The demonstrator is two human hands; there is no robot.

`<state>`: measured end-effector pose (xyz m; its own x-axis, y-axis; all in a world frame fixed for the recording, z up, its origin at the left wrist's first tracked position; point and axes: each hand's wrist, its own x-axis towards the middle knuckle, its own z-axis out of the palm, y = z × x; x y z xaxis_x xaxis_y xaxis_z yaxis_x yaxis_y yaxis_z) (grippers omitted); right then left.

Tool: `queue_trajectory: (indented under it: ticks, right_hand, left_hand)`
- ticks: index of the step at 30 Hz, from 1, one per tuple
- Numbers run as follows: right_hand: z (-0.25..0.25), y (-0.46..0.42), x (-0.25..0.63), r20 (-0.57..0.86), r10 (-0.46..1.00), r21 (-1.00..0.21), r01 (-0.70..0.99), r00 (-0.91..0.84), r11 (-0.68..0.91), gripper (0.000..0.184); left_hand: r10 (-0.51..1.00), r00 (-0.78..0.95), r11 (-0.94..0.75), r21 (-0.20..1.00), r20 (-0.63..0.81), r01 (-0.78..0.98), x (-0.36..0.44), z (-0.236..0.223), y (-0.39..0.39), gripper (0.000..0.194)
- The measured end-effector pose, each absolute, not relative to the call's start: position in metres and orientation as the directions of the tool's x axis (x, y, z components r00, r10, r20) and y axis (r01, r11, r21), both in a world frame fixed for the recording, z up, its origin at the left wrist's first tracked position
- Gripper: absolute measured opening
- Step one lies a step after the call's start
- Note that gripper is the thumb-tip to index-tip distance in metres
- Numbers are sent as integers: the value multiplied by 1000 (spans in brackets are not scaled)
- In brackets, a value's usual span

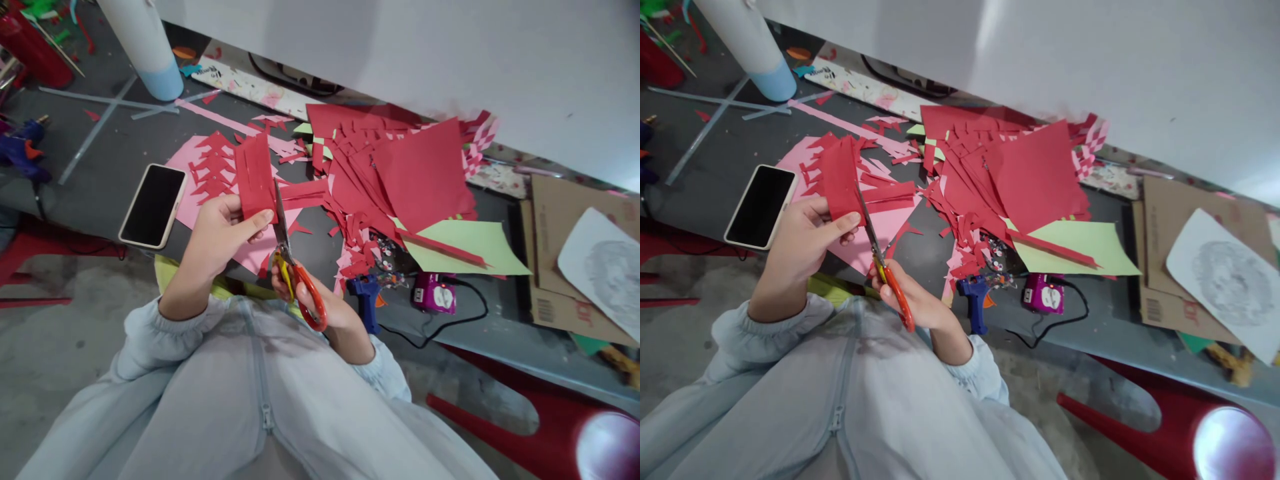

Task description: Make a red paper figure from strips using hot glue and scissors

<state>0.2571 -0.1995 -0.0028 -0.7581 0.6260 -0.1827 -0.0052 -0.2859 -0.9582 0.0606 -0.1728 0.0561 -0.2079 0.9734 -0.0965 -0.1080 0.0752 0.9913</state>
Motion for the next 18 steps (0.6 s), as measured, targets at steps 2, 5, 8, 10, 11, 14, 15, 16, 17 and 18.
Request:
queue_trajectory:
  ticks: [2, 5, 8, 10, 11, 14, 15, 16, 17, 18]
  right_hand:
    - [-4, -200, 257, -141, 624, -956, -58, -769, -288, 62]
    - [-6, -201, 258, -114, 606, -953, -87, -787, -291, 62]
    - [-7, -201, 258, -124, 602, -954, -71, -789, -290, 62]
    - [-6, -201, 259, -145, 610, -959, -40, -779, -279, 60]
    - [-5, -201, 259, -156, 614, -961, -25, -774, -275, 59]
    - [-4, -200, 258, -169, 620, -962, -8, -767, -272, 58]
    - [-4, -200, 257, -165, 620, -962, -13, -767, -271, 58]
    - [-5, -200, 257, -159, 620, -962, -20, -768, -272, 57]
    - [-5, -200, 256, -154, 623, -961, -30, -767, -274, 56]
    - [-6, -200, 255, -153, 625, -959, -37, -766, -281, 53]
  left_hand:
    - [976, -200, 68, 994, -84, -84, 60, 58, -174, 27]
    - [978, -197, 56, 997, -66, -59, 59, 60, -176, 25]
    - [975, -211, 57, 997, -67, -54, 58, 59, -177, 25]
    - [972, -225, 64, 996, -75, -57, 58, 57, -177, 24]
    - [971, -228, 65, 996, -77, -57, 58, 57, -177, 25]
    - [972, -226, 60, 997, -71, -53, 57, 56, -177, 25]
    - [972, -223, 59, 997, -68, -49, 58, 56, -177, 26]
    - [973, -221, 58, 997, -67, -44, 58, 57, -177, 26]
    - [974, -219, 58, 998, -66, -40, 58, 57, -177, 27]
    - [974, -216, 59, 998, -65, -35, 59, 58, -177, 27]
